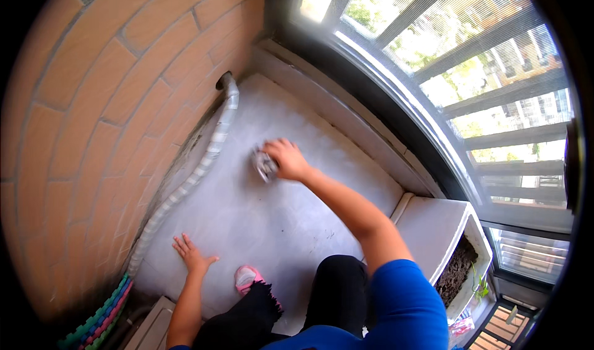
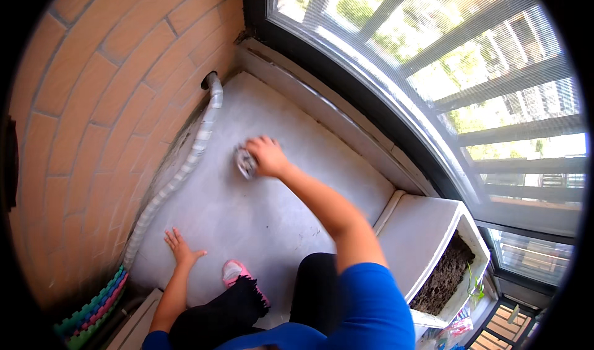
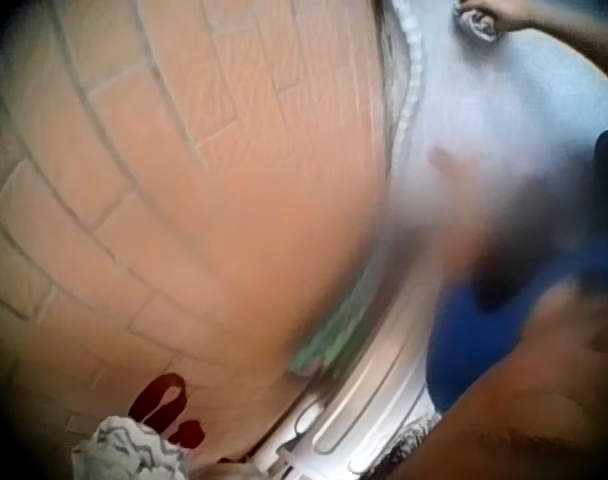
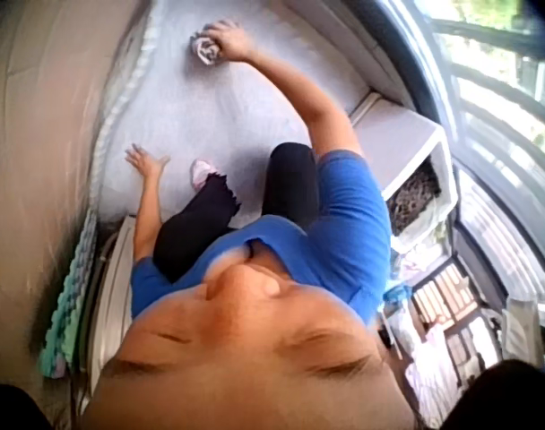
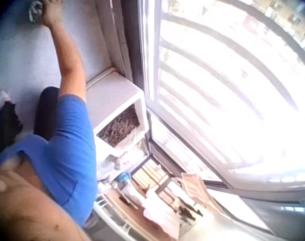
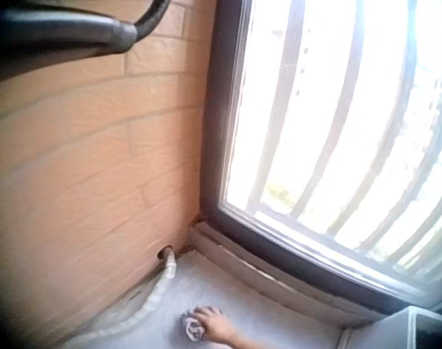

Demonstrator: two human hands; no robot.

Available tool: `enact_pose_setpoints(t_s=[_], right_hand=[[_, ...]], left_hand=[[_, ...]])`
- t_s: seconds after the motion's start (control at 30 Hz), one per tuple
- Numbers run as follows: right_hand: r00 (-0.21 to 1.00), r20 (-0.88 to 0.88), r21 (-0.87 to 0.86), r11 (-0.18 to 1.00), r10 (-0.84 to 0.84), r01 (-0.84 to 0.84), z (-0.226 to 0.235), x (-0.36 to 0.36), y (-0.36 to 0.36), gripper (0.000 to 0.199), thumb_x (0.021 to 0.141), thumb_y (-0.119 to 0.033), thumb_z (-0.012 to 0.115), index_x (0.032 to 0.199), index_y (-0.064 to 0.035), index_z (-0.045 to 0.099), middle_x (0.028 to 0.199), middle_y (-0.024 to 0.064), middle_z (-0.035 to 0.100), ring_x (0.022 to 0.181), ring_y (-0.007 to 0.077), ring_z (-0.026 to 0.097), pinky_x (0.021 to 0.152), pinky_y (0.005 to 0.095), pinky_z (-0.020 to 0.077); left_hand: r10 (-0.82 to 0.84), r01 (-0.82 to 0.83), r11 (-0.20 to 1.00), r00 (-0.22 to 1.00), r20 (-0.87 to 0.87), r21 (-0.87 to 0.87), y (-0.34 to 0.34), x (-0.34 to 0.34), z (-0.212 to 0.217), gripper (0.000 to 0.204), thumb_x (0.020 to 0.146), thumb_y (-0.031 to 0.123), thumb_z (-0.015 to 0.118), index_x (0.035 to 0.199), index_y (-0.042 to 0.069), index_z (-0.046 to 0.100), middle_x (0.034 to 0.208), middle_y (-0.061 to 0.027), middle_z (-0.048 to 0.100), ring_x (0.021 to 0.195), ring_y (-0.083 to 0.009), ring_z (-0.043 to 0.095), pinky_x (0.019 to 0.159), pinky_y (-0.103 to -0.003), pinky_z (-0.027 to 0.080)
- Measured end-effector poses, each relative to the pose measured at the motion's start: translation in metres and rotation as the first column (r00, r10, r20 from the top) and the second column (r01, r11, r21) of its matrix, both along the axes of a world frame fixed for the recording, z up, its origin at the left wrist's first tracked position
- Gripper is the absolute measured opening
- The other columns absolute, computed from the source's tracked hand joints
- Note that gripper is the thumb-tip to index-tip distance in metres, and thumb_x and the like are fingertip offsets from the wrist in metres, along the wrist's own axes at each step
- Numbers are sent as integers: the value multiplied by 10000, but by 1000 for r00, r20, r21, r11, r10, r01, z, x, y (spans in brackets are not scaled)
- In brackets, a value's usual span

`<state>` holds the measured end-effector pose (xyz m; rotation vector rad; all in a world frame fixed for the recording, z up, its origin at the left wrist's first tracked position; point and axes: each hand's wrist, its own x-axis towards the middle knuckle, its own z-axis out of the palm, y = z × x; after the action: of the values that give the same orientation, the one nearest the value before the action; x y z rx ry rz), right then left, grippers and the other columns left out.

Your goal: The person cleans a balcony floor by first wiping a section near a wall with a cloth while kneeling. They then stand up and use a broom and dustpan to sweep the floor, collecting debris into the dustpan.

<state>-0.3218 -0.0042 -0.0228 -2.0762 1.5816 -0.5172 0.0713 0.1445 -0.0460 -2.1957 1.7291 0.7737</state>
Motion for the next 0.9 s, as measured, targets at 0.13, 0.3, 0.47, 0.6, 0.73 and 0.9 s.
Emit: enact_pose_setpoints(t_s=[0.13, 0.3, 0.47, 0.6, 0.73, 0.9], right_hand=[[961, -70, -15, 964, -267, 267, -26, 18, -54, 542, 586, -112, 618, 1115, -186, 530, 1148, 31, 507, 1076, 279, 432, 879, 446, 349], [986, -134, -10, 995, 98, -100, -36, 26, 43, 557, 596, -156, 647, 1136, -198, 518, 1175, 29, 498, 1059, 258, 440, 881, 427, 346], [993, -57, 310, 947, 106, -83, -3, -1, 114, 580, 580, -110, 644, 1143, -177, 523, 1160, 46, 509, 1022, 278, 457, 847, 416, 370], [925, -105, -99, 929, -366, 356, 8, -26, 8, 625, 555, -39, 627, 1156, -148, 492, 1151, 83, 497, 1008, 314, 454, 809, 435, 381], [765, -351, -87, 832, -540, 547, -28, -51, -79, 591, 637, -126, 632, 1188, -101, 420, 1169, 93, 472, 1072, 317, 420, 837, 471, 388], [719, -507, 28, 825, -475, 564, -46, -64, -69, 587, 674, -266, 643, 1183, -75, 421, 1109, 112, 530, 1017, 327, 484, 782, 406, 459]], left_hand=[[-18, 18, 1000, 1000, -25, 12, 1, 2, 3, 1374, 360, 327, 868, 1372, 43, -16, 1404, -270, -77, 1288, -458, -60, 1058, -497, 91], [-37, 35, 998, 999, -39, -47, 7, 8, -3, 1374, 365, 316, 869, 1372, 43, -25, 1403, -271, -87, 1286, -462, -73, 1054, -499, 94], [-29, 28, 999, 999, -25, -46, 6, 5, -2, 1370, 370, 330, 864, 1373, 41, -25, 1397, -287, -69, 1280, -477, -60, 1049, -508, 102], [-39, 38, 999, 999, -36, -37, 6, 9, -2, 1353, 383, 334, 862, 1370, 21, -9, 1397, -289, -69, 1281, -474, -65, 1054, -496, 96], [-56, 56, 998, 998, -8, -7, -1, -1, 1, 1359, 384, 336, 862, 1371, 25, -19, 1396, -290, -77, 1279, -478, -67, 1052, -498, 104], [-53, 53, 999, 997, -61, -13, 2, 4, 1, 1367, 378, 328, 868, 1375, 43, -22, 1401, -275, -90, 1284, -467, -65, 1050, -498, 115]])
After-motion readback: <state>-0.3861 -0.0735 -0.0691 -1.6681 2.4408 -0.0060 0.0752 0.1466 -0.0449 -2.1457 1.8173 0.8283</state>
